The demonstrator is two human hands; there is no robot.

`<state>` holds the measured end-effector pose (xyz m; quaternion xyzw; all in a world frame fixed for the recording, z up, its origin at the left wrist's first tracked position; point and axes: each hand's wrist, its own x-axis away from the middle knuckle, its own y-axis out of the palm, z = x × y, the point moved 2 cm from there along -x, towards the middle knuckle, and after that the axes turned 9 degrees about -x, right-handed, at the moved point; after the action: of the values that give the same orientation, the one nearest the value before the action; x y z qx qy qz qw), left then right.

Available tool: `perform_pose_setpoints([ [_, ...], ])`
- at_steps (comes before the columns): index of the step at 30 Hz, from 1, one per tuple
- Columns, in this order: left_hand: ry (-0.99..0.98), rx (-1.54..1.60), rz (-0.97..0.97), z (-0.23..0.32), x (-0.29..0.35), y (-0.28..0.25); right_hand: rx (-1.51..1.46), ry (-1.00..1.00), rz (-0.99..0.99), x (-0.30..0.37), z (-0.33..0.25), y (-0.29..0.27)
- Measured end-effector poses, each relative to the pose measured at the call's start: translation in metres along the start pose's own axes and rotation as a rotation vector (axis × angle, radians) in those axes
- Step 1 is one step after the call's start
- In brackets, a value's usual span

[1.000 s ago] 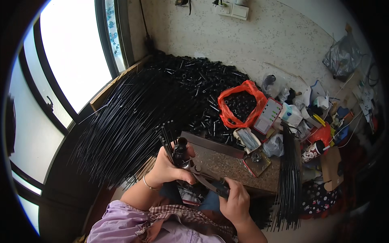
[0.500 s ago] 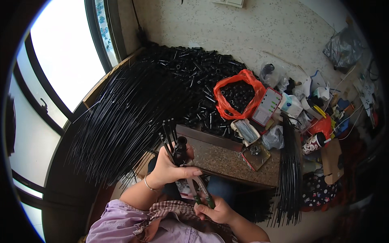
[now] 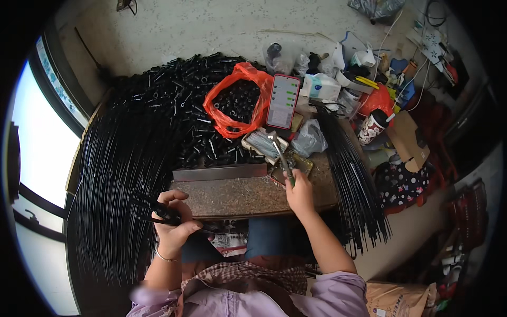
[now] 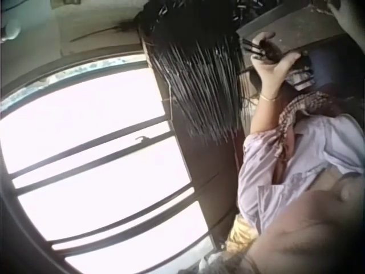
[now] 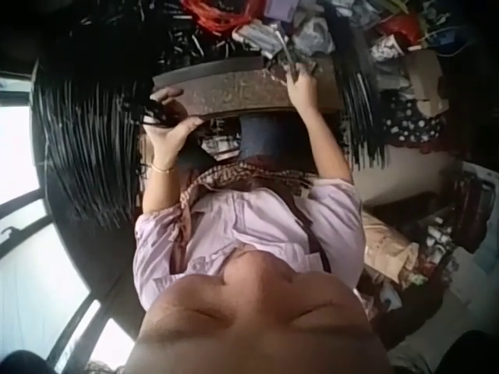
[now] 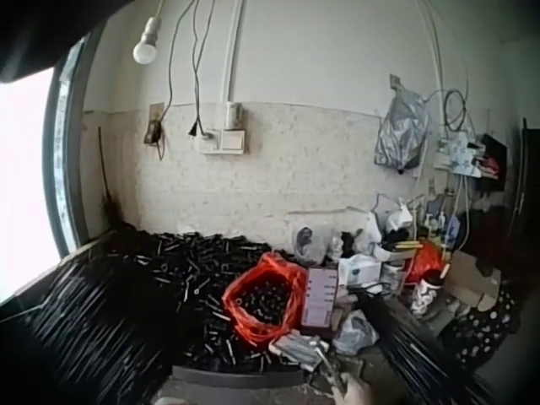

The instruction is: Assembling bunches of thin black rods by aligning them and adding small components.

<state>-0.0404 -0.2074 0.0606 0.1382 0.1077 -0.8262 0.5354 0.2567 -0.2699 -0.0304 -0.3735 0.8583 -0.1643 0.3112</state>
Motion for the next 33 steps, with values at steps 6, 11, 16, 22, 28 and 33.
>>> perform_pose_setpoints([
  [6,-0.094,0.02,-0.062,-0.013,-0.001,0.003,0.274,-0.207,-0.15,-0.033,0.023,0.011],
  [11,-0.135,0.037,-0.053,-0.018,-0.006,-0.002,0.344,-0.461,-0.28,-0.036,0.041,0.011],
  [16,-0.06,-0.037,-0.161,-0.026,-0.007,0.002,0.274,-0.369,-0.207,-0.04,0.031,0.004],
  [22,0.049,-0.058,-0.25,-0.009,-0.004,0.015,-0.634,0.313,-0.079,-0.03,-0.006,0.006],
  [28,0.233,-0.081,-0.239,0.029,0.005,0.047,-1.387,0.289,-0.131,0.029,-0.152,0.006],
  [33,0.31,-0.173,-0.225,0.04,0.026,0.046,-1.252,0.2,0.105,0.058,-0.182,-0.005],
])
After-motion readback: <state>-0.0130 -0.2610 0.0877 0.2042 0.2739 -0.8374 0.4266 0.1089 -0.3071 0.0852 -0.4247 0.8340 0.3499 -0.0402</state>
